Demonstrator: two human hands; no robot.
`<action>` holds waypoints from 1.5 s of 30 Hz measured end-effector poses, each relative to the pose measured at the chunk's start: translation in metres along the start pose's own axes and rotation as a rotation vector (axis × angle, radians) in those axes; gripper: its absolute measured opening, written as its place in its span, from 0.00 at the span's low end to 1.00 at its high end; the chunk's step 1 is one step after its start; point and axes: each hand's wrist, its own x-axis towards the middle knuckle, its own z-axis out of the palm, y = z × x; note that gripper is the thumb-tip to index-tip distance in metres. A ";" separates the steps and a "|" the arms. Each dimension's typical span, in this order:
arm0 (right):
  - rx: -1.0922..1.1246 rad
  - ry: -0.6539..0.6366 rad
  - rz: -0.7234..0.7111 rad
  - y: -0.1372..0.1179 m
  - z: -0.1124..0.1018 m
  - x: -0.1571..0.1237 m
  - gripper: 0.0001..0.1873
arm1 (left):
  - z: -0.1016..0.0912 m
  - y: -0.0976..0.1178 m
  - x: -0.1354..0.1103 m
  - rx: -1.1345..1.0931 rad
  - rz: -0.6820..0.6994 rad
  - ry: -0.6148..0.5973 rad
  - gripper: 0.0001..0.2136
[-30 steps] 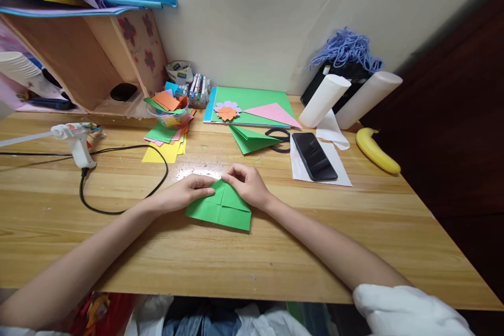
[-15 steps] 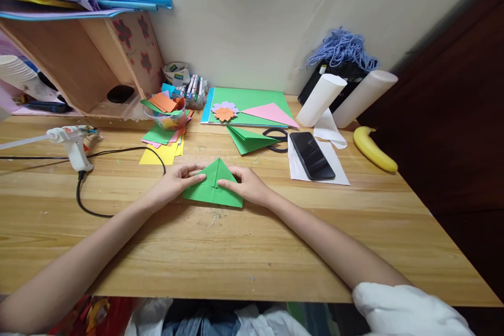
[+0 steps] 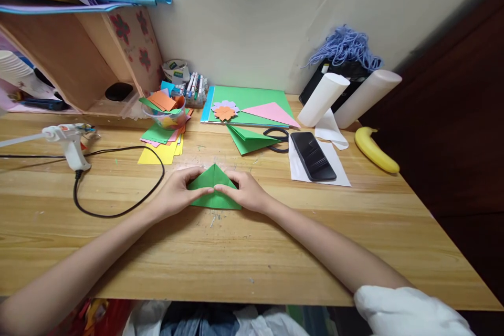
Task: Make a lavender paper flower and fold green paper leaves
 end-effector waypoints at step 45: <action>-0.585 0.244 -0.007 0.010 0.003 0.000 0.12 | 0.004 -0.021 0.002 0.686 0.077 0.115 0.12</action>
